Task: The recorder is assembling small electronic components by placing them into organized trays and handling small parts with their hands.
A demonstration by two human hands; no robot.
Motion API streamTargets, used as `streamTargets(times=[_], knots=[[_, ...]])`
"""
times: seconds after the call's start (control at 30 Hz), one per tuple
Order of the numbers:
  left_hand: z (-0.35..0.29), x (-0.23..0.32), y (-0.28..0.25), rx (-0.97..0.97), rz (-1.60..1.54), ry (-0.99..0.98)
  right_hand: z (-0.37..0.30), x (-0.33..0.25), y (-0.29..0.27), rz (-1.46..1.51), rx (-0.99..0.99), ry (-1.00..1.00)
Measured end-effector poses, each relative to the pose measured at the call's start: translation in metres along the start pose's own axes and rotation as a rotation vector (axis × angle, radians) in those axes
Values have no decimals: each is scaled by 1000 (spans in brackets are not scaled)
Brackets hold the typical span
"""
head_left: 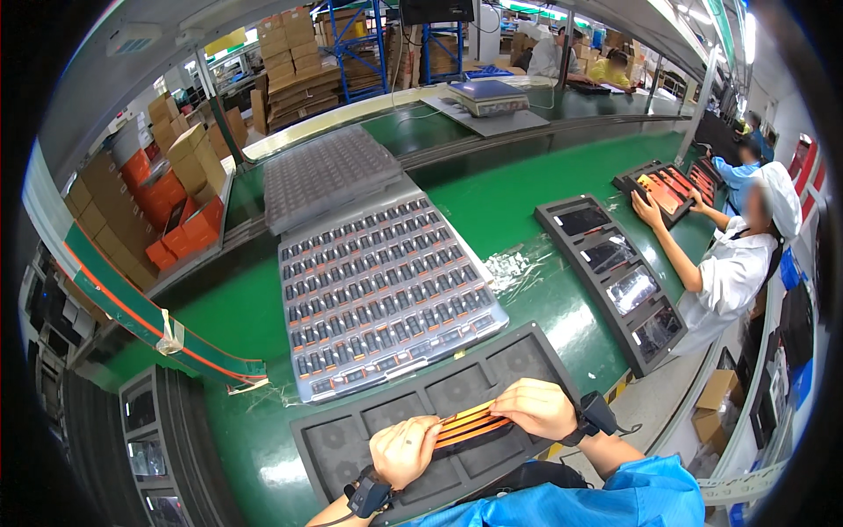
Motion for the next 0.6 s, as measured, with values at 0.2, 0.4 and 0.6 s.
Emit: streamTargets(times=[0.2,0.4,0.6], knots=[[-1,-1,1,-3,13,44,1,2,1,12,-24,-35],[0,0,2,-8,-30,18,-3,6,11,45,-52,6],[-4,-2,2,-4,21,34,-5,-1,9,-27,-15,-22]])
Point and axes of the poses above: each hand's wrist, its own z-axis towards the middle knuckle, its own y-axis out of the palm, x = y × z, the point moved 7 cm from there along z, towards the middle knuckle
